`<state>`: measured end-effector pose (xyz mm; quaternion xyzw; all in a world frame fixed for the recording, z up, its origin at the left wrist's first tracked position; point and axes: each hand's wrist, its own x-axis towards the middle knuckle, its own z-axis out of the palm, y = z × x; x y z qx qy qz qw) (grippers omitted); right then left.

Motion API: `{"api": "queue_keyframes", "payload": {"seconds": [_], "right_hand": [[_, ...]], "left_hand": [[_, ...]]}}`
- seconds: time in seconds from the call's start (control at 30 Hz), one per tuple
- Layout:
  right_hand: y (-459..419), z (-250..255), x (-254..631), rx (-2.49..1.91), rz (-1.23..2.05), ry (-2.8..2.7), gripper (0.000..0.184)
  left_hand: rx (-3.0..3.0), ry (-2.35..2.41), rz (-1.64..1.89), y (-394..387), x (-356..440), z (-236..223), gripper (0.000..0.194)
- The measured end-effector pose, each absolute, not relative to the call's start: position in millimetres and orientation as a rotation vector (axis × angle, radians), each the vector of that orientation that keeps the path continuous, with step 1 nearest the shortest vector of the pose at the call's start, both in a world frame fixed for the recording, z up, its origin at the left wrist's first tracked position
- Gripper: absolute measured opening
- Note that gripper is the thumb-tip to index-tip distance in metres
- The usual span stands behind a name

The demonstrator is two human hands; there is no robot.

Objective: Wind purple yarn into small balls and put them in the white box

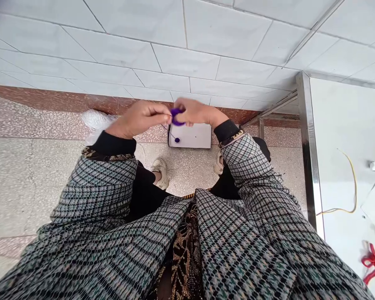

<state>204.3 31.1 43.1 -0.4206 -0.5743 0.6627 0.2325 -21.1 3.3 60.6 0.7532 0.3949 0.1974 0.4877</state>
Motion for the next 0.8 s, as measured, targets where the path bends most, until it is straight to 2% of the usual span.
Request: {"api": "queue_keyframes", "payload": {"seconds": [0.1, 0.2, 0.33, 0.47, 0.63, 0.73, 0.8], "right_hand": [[28, 46, 214, -0.765, 2.108, -1.689, 0.053], [29, 52, 217, -0.569, 1.969, -1.361, 0.065], [38, 54, 206, -0.807, 1.606, -1.148, 0.049], [41, 47, 195, -1.094, 1.511, -1.140, 0.027], [31, 40, 198, -1.260, 1.680, -1.594, 0.032], [24, 40, 202, -1.018, 1.958, -1.904, 0.037], [21, 43, 205, -0.759, 2.075, -1.878, 0.039]], "left_hand": [[1.741, 1.129, 0.629, 7, -37, 62, 0.019], [1.733, 1.209, 0.653, 11, -40, 56, 0.019], [1.871, 1.017, 0.419, 9, -22, 46, 0.021], [1.948, 0.868, 0.323, 2, -10, 45, 0.025], [1.932, 1.032, 0.489, 0, -27, 60, 0.025], [1.875, 1.131, 0.586, 1, -39, 65, 0.022], [1.830, 1.173, 0.653, 4, -42, 62, 0.021]]}}
